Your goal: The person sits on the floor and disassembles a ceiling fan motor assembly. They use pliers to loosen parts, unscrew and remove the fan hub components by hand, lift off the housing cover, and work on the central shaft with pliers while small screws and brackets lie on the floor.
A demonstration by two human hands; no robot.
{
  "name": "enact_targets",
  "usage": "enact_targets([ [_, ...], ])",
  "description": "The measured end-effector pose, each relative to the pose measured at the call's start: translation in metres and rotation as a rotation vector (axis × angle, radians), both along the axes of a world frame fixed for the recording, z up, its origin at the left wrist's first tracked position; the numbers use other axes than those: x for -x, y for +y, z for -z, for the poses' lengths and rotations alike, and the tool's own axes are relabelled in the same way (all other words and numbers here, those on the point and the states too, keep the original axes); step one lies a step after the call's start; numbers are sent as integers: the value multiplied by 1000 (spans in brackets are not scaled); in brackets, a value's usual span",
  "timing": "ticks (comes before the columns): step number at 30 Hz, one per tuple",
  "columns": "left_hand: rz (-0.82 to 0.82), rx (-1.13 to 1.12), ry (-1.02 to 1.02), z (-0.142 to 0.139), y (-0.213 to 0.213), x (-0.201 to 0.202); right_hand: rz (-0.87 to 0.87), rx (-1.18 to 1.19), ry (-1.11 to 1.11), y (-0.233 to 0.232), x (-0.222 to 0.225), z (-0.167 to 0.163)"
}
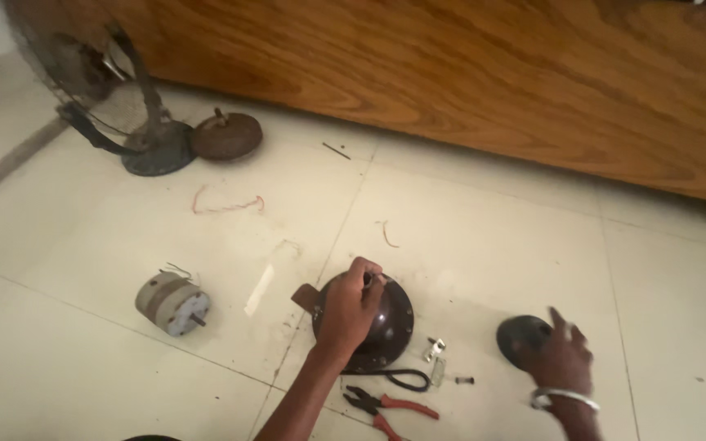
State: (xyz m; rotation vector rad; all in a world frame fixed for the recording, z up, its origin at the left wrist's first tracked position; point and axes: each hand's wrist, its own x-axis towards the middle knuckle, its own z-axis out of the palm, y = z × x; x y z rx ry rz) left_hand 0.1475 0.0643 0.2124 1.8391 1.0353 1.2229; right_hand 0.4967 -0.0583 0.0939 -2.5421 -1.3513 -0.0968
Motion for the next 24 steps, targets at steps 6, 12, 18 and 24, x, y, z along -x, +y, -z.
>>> enact_targets([
  [6,34,-5,-5,2,3,-3,76,118,514,11,-11,37],
  [12,42,67,15,5,6,1,-9,22,650,14,6,53],
  [18,43,63,-1,3,6,5,171,489,277,-6,-31,33],
  [24,5,43,57,2,8,3,207,839,328,0,-22,33],
])
